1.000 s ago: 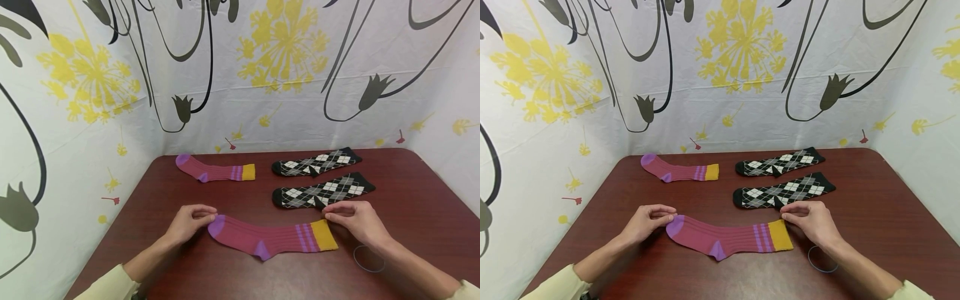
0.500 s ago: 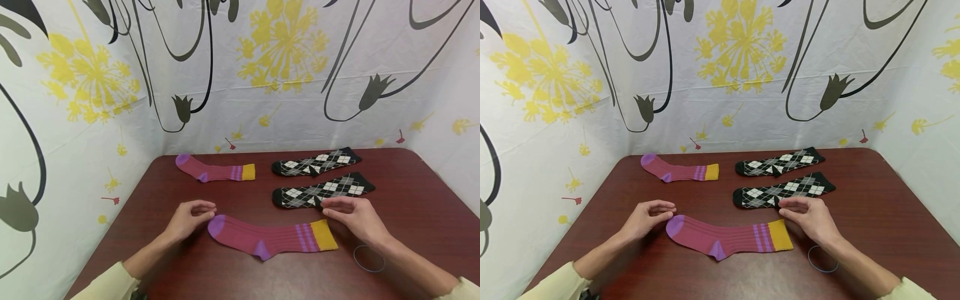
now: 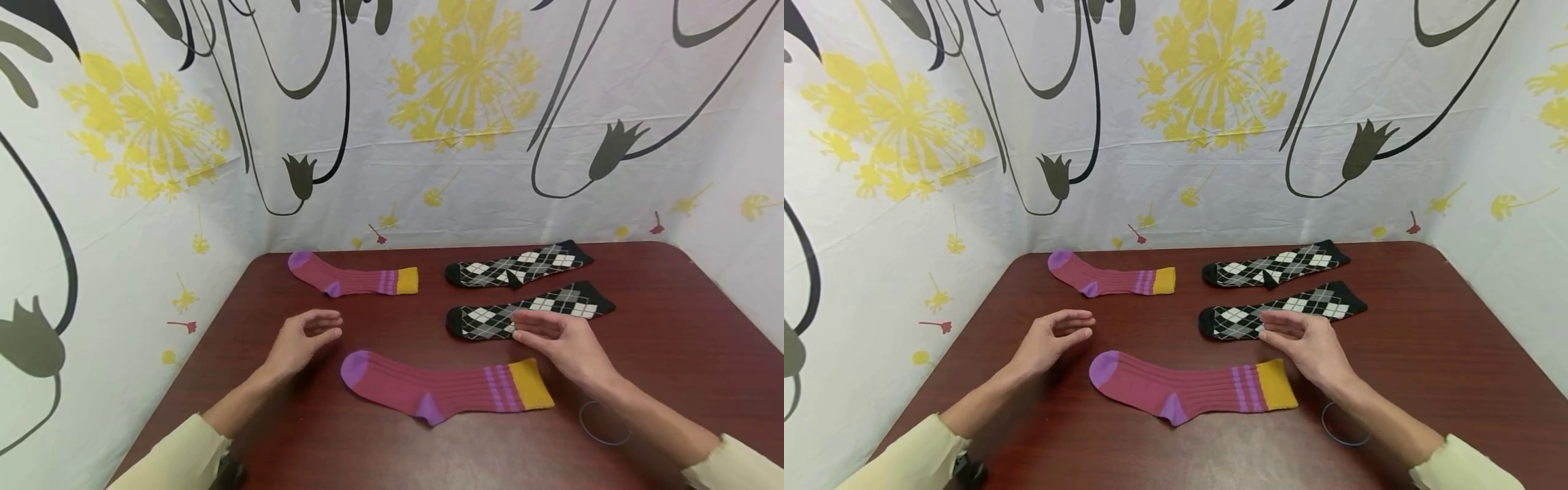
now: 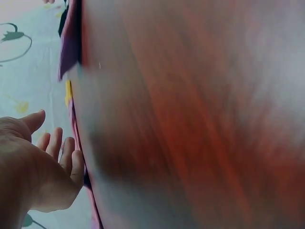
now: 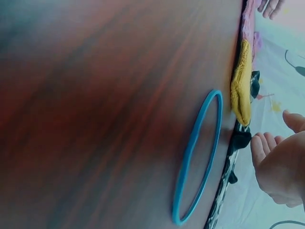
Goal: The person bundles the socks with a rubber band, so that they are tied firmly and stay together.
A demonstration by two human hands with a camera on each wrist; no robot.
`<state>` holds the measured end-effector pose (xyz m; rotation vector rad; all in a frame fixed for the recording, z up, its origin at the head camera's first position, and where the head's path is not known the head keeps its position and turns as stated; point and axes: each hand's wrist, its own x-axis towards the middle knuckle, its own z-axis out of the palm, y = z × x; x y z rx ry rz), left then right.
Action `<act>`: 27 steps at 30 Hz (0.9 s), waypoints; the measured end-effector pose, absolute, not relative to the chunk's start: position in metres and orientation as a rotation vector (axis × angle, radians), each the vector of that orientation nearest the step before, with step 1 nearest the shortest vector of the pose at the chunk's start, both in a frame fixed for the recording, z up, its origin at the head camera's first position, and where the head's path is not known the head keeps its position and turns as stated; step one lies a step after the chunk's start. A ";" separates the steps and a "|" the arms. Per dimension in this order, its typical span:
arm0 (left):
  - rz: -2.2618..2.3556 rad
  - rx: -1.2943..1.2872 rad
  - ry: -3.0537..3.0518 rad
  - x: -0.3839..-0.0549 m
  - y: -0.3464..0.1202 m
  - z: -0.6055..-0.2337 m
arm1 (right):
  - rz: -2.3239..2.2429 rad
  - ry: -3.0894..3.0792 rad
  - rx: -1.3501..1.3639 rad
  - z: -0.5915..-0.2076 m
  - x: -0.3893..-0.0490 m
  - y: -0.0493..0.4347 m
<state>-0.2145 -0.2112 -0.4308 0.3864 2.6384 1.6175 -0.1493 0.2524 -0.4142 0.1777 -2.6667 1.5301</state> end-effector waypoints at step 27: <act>1.624 0.113 2.805 -0.273 -0.226 -0.424 | 1.737 -2.582 0.366 -0.416 -0.193 0.201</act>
